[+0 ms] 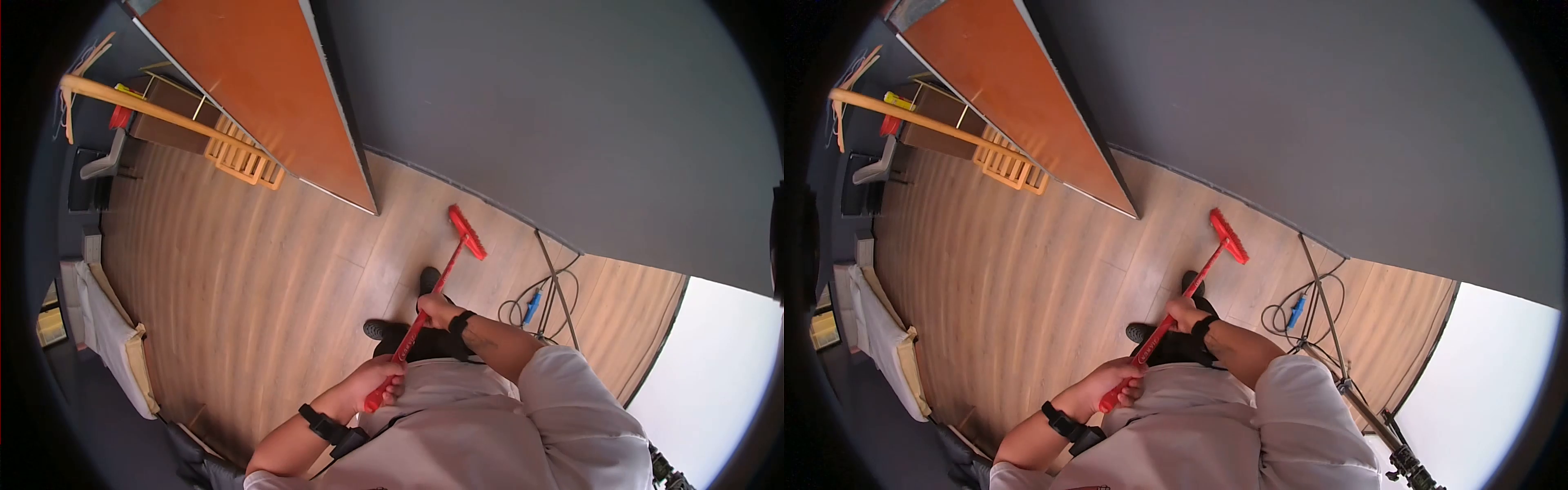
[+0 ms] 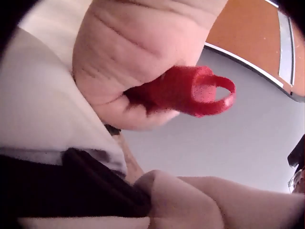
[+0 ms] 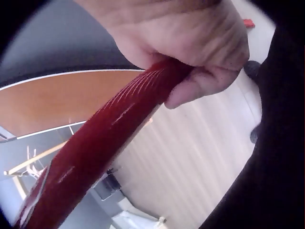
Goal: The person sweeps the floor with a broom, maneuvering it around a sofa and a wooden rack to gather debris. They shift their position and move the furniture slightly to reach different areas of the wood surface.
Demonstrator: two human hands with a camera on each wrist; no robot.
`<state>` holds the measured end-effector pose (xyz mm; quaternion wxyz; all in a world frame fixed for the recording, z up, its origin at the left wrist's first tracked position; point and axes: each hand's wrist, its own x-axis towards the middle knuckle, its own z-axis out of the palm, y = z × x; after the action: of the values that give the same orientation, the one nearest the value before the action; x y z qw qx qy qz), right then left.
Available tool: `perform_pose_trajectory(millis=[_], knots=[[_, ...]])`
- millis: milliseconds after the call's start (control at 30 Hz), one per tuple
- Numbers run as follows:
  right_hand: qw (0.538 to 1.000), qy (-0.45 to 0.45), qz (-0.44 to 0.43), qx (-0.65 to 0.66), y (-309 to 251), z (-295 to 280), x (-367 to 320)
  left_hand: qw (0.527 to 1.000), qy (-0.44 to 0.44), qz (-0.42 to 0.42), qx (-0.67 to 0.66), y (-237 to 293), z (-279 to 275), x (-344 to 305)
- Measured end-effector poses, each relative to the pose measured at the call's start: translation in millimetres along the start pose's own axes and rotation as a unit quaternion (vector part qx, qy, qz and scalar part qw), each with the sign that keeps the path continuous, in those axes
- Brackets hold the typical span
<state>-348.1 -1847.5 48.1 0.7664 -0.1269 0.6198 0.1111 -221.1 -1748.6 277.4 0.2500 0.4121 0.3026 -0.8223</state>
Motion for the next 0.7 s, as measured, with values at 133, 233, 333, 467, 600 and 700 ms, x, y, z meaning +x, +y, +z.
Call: perform_pose_trajectory(millis=[133,233,333,467,600,700], knots=[[0.999,0.017,-0.034,-0.004,-4.4,-1.5,-27.4,0.994,-0.007,0.053,0.098,-6.9,10.2,-8.8],[0.999,0.042,-0.025,0.003,-11.3,-13.9,-9.1,0.991,0.005,0.067,0.117,-2.3,-1.6,6.4],[0.998,0.049,-0.008,-0.025,-15.6,-19.5,19.8,0.999,-0.023,0.035,0.021,1.9,-20.8,26.2],[0.969,-0.12,-0.114,-0.182,65.9,-55.2,187.3,0.999,-0.018,0.03,-0.036,-7.5,-34.7,24.7],[0.997,-0.041,0.051,-0.042,42.5,24.5,50.9,0.998,-0.008,0.04,-0.041,-23.8,-49.7,-8.9],[0.994,-0.061,0.033,-0.082,38.1,50.8,4.4,0.997,-0.024,0.071,-0.011,-33.5,-47.7,-35.4]])
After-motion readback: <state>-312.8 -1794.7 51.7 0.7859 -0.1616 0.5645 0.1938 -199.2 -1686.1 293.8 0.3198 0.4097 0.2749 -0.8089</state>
